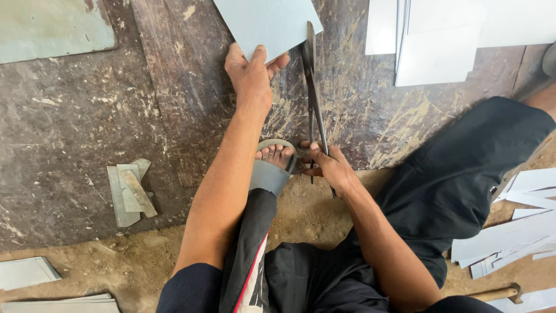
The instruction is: The person sits on the floor and marks a line on a flat sheet with a pen, then uses shears to cut the sheet along the marked line, trimming off a strip and setting the cut piece aside.
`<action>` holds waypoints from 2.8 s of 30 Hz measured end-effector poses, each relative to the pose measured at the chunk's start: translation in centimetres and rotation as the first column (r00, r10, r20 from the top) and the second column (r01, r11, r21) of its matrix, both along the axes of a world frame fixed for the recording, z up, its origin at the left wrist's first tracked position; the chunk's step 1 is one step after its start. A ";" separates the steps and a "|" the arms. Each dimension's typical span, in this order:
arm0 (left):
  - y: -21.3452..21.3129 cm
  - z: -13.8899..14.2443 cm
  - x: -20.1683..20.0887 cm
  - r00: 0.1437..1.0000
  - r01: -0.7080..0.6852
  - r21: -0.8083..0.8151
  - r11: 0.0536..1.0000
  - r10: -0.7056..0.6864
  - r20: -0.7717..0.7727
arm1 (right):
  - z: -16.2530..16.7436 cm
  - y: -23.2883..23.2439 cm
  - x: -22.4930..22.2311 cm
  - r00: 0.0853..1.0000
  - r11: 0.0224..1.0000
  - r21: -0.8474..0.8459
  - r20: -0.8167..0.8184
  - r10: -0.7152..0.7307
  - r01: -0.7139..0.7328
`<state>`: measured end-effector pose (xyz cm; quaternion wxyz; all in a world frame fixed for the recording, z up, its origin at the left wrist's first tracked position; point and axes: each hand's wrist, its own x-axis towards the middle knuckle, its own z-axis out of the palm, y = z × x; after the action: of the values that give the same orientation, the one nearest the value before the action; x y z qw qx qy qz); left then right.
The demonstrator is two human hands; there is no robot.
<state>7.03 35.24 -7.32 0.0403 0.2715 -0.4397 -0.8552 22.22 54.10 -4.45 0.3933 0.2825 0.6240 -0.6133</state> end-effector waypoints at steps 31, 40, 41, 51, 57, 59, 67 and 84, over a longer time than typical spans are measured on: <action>0.5 -0.5 0.3 1.000 -0.012 -0.065 0.998 0.012 -0.010 | -0.5 -0.6 -2.3 0.909 0.865 0.371 -0.109 0.401 -0.337; 0.8 0.6 0.0 0.999 -0.028 -0.068 0.997 0.030 0.022 | -0.5 -0.9 -2.3 0.923 0.863 0.380 -0.057 0.382 -0.333; 0.7 0.7 0.0 0.999 -0.025 -0.066 0.998 0.027 0.027 | 0.0 -0.9 -2.5 0.970 0.943 0.236 -0.018 0.243 -0.232; 0.4 0.0 0.5 0.999 -0.025 -0.055 0.998 0.026 0.024 | 0.1 -1.2 -3.4 0.941 0.894 0.358 -0.096 0.323 -0.270; 0.7 -0.2 0.8 0.999 -0.043 -0.051 0.998 0.042 -0.012 | -0.7 -1.7 -3.3 0.902 0.862 0.433 -0.207 0.378 -0.262; 0.8 0.1 0.7 0.999 -0.053 -0.046 0.998 0.052 -0.006 | -0.5 -1.7 -3.4 0.909 0.863 0.435 -0.193 0.370 -0.259; 1.1 0.7 0.8 0.998 -0.058 -0.051 0.997 0.058 -0.011 | 0.3 -1.1 -3.9 0.977 0.998 0.003 0.207 -0.059 0.060; 2.0 1.4 0.9 0.984 -0.172 0.019 0.985 0.170 0.059 | -0.3 -1.7 -3.8 0.939 0.874 0.371 -0.016 0.342 -0.312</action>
<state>7.89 37.23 -5.92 0.0977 0.3331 -0.4052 -0.8458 18.41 52.45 -4.74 0.4067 0.2155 0.7807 -0.4227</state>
